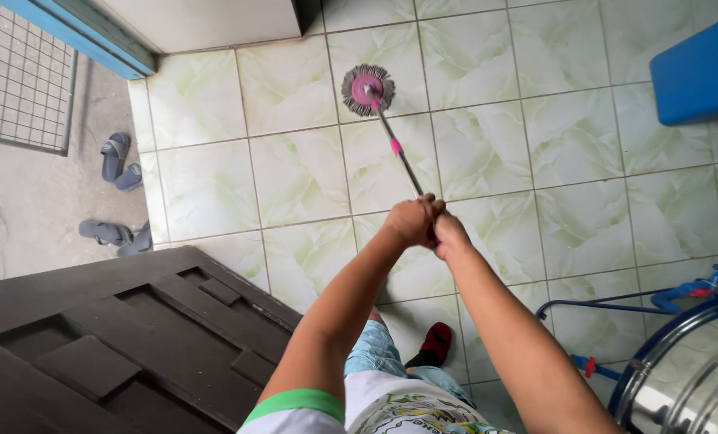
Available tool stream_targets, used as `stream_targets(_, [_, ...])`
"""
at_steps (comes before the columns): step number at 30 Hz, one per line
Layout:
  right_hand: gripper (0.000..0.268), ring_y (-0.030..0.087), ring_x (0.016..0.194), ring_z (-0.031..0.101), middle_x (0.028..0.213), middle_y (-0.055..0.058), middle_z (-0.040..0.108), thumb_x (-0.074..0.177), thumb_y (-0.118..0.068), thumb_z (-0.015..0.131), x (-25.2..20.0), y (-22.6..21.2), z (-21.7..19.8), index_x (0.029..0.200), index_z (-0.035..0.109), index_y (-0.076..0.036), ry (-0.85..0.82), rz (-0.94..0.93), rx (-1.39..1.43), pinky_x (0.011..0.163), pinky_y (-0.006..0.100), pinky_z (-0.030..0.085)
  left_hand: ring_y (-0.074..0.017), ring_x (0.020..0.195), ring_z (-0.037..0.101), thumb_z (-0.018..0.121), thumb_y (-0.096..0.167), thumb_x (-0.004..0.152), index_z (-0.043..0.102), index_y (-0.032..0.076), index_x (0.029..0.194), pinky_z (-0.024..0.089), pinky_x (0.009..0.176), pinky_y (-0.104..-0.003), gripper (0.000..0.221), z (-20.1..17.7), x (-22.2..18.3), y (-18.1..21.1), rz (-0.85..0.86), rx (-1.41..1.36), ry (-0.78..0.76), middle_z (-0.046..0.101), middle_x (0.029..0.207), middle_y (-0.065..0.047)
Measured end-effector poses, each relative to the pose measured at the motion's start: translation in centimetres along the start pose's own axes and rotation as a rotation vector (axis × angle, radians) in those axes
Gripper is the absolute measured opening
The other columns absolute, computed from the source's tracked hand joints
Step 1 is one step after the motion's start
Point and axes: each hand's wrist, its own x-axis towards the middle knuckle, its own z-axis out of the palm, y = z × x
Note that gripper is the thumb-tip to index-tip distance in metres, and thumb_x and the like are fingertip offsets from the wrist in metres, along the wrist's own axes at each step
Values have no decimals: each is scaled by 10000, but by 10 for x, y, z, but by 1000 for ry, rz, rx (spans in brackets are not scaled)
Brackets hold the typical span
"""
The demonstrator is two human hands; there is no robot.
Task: Mop the tiled floor in a water production facility.
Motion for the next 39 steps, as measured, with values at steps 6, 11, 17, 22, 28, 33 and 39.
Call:
stream_targets(6, [248,136,749,673,940,-9,716,958,-360,593,-43,-7,24,1175,635,-248,12,22,-128,531,316,522,-264,1089,688,923,479,605,555,161,1265,590,872,-417,820,10,-17,-6,-43,-2,-27,622,1252,-42])
stream_targets(11, [295,166,817,691,1030,44,729,1006,-411,577,-83,77,-43,1181,647,-183,44,102,-198,533,340,519,-319,1199,625,900,557,617,572,158,1261,573,910,-415,826,82,-73,45,51,52,35,618,1277,-84])
stream_targets(17, [423,169,922,712,1087,51,758,1007,-476,527,-209,136,-101,1213,687,-143,16,213,-128,658,363,565,-301,1113,663,829,619,682,599,150,1311,565,892,-421,817,105,-155,149,120,154,-154,616,1284,-113])
stream_targets(22, [359,254,937,707,1080,130,742,999,-368,503,-254,170,-172,1151,656,-81,88,324,87,770,439,600,-272,1140,680,783,609,737,628,136,1323,572,907,-415,769,128,-174,218,198,147,-274,645,1298,-118])
stream_targets(28, [304,261,931,681,1055,135,723,1004,-312,539,-230,169,-193,1120,649,-53,46,199,126,756,443,591,-251,1114,707,795,543,728,629,153,1335,593,876,-397,740,107,-175,223,180,173,-254,657,1317,-107])
stream_targets(33, [231,231,959,669,1082,80,705,1004,-292,525,-200,124,-129,1121,630,-122,145,144,3,733,454,557,-269,1028,737,843,550,666,598,155,1339,606,825,-407,818,70,-163,173,109,72,-188,648,1288,-104])
stream_targets(39, [307,177,1034,703,1193,77,732,993,-318,568,-132,66,-10,1180,672,-99,36,123,-54,811,370,592,-307,1028,708,909,475,608,616,171,1255,599,845,-427,772,22,-131,60,-18,-77,-34,665,1208,-92])
